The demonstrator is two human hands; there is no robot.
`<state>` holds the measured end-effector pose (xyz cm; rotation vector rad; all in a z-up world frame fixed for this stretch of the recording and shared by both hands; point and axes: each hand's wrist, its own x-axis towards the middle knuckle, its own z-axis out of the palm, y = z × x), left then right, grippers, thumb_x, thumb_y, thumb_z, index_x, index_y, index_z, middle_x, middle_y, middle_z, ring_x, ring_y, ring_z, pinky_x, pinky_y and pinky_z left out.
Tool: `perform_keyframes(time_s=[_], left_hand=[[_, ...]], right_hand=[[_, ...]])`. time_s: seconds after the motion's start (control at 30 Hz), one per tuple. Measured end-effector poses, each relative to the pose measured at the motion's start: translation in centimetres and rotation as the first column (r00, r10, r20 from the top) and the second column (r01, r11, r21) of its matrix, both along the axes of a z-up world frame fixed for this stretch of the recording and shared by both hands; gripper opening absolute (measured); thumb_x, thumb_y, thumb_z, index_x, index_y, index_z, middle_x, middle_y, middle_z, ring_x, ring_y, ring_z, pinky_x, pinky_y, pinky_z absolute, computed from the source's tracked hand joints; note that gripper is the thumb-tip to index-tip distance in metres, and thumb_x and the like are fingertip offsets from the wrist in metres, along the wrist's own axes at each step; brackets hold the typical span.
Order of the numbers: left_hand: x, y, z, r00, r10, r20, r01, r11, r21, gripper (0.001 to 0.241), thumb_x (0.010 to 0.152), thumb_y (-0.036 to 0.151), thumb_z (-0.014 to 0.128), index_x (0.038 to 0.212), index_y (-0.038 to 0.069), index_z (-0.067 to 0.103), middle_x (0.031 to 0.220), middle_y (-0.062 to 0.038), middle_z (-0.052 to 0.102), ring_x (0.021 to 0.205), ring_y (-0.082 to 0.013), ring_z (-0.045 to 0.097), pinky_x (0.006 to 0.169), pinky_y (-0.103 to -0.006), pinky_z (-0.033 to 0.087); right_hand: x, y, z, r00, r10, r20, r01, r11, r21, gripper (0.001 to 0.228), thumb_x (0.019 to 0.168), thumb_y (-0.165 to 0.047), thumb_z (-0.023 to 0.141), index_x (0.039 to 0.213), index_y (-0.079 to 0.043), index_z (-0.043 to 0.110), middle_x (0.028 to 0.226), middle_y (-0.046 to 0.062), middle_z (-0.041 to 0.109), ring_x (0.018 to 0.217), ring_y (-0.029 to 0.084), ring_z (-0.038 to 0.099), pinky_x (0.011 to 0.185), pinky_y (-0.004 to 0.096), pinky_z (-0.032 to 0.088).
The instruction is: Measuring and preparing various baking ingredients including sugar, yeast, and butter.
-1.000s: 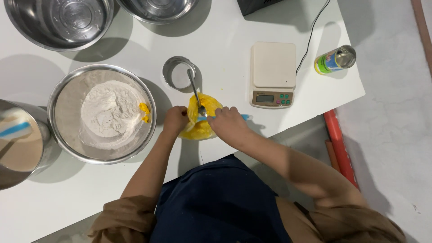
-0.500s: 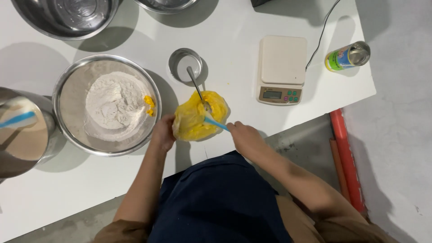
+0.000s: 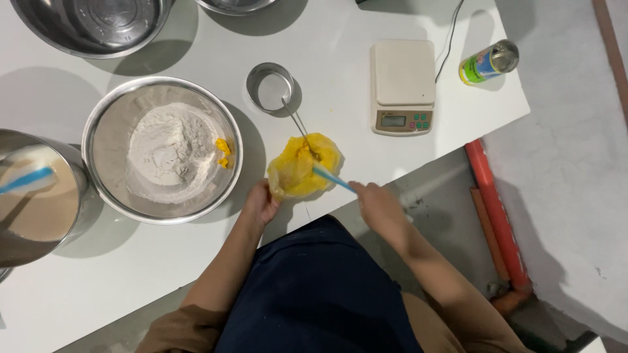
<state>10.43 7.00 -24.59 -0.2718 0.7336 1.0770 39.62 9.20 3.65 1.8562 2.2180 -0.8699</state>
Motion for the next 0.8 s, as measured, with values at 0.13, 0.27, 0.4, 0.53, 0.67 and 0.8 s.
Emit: perform_keyframes(time_s=[0.13,0.27,0.4,0.53,0.67,0.8], left_hand=[[2.9,1.6,11.0,0.958,-0.241,-0.156,0.219,0.965,-0.143,0.031,0.102,0.02,0.051,0.125,0.001,0.063,0.109,-0.011,0.071,0.091,-0.0168,0.072,0.079,-0.0286,0.062],[4.1,0.9,9.1,0.733,-0.346,-0.586,0.379,0.923,-0.07,0.028,0.1,0.011,0.062,0.123,-0.004,0.066,0.104,-0.011,0.072,0.084,-0.0162,0.068,0.072,-0.0292,0.057],[4.0,0.4,6.9,0.686,-0.218,-0.694,0.342,0.939,0.043,0.029,0.097,0.009,0.059,0.122,-0.001,0.068,0.107,-0.009,0.072,0.087,-0.0165,0.069,0.075,-0.0299,0.058],[3.3,0.4,9.6,0.806,-0.101,-0.583,0.194,0.976,0.099,0.027,0.102,0.014,0.062,0.125,-0.001,0.062,0.11,-0.009,0.07,0.095,-0.0163,0.067,0.082,-0.0302,0.056],[3.1,0.7,11.8,0.906,-0.112,-0.407,0.11,0.993,-0.029,0.03,0.1,0.014,0.06,0.128,0.004,0.06,0.116,-0.009,0.069,0.102,-0.0204,0.069,0.09,-0.0346,0.058],[4.0,0.5,10.9,0.92,-0.021,-0.391,0.039,0.999,0.038,0.036,0.099,0.012,0.058,0.133,0.002,0.058,0.123,-0.012,0.067,0.106,-0.023,0.07,0.092,-0.0361,0.059]], right_hand=[[-2.7,-2.5,-0.3,0.99,0.048,-0.132,-0.045,0.999,0.026,0.042,0.097,-0.005,0.051,0.139,-0.009,0.059,0.095,0.02,0.066,0.084,0.04,0.064,0.073,0.051,0.052],[-5.5,-3.6,3.3,0.991,0.006,-0.137,-0.017,0.997,-0.079,0.047,0.095,-0.001,0.049,0.142,-0.005,0.054,0.098,0.021,0.063,0.082,0.039,0.064,0.071,0.048,0.053],[-5.7,-4.4,4.0,0.995,0.06,-0.078,-0.057,0.998,0.035,0.058,0.085,0.007,0.049,0.142,-0.002,0.055,0.096,0.022,0.066,0.087,0.041,0.066,0.077,0.05,0.054],[-5.5,-3.3,5.4,0.992,-0.005,0.128,0.022,0.991,-0.132,0.052,0.092,0.004,0.047,0.142,-0.007,0.054,0.102,0.021,0.065,0.083,0.04,0.069,0.07,0.051,0.056],[-3.8,-1.9,4.0,0.996,-0.09,0.013,0.091,0.989,-0.119,0.043,0.095,-0.006,0.049,0.136,-0.012,0.062,0.09,0.018,0.071,0.08,0.037,0.07,0.074,0.05,0.055],[-2.5,-1.0,4.1,0.981,-0.191,-0.032,0.175,0.945,-0.276,0.039,0.099,-0.014,0.048,0.133,-0.017,0.066,0.081,0.018,0.072,0.075,0.034,0.07,0.074,0.047,0.055]])
